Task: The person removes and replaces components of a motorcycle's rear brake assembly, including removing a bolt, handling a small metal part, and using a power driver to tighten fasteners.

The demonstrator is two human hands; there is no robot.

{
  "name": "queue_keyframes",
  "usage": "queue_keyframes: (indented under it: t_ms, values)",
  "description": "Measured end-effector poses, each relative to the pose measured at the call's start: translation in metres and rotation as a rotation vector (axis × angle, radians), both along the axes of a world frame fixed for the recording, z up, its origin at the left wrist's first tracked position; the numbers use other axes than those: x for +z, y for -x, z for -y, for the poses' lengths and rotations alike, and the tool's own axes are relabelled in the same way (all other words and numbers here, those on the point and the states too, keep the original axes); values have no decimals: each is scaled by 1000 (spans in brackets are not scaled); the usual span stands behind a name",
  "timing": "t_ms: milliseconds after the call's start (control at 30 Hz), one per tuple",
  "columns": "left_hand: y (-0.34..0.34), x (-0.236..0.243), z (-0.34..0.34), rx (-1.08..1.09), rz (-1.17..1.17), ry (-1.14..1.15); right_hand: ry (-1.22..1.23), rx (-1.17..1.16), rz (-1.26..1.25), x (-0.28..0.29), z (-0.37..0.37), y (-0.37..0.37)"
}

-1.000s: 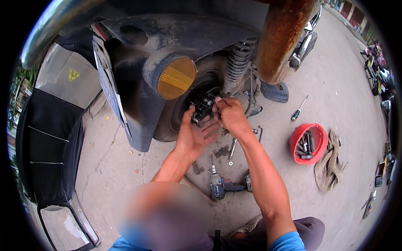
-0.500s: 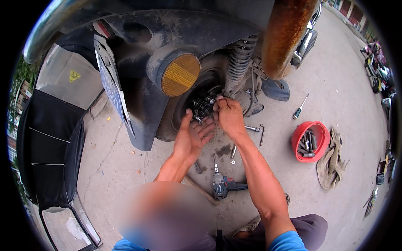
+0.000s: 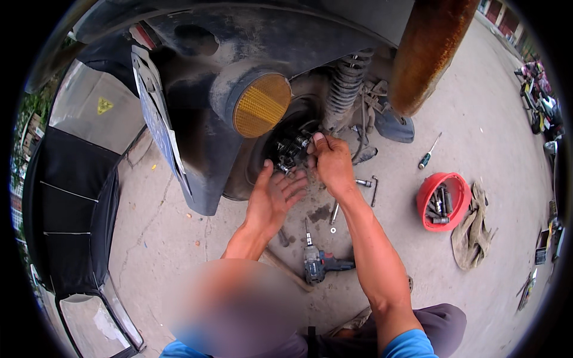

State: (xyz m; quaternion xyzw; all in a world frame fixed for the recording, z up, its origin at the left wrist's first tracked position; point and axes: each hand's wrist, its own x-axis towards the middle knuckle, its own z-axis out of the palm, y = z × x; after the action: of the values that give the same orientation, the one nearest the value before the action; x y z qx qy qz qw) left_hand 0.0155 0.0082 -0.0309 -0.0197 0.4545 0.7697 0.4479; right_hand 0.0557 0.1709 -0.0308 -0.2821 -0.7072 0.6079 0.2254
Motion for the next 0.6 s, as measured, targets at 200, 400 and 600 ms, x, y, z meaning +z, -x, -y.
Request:
queue_keyframes:
  t_ms: [200, 400, 600]
  values:
    - [-6, -1, 5, 23, -22, 14, -637, -109, -107, -12, 4, -4]
    - [-7, -6, 17, -9, -43, -3, -77, 17, 14, 13, 2, -5]
    - [-11, -2, 12, 1, -70, -1, -500, -82, -76, -2, 3, -6]
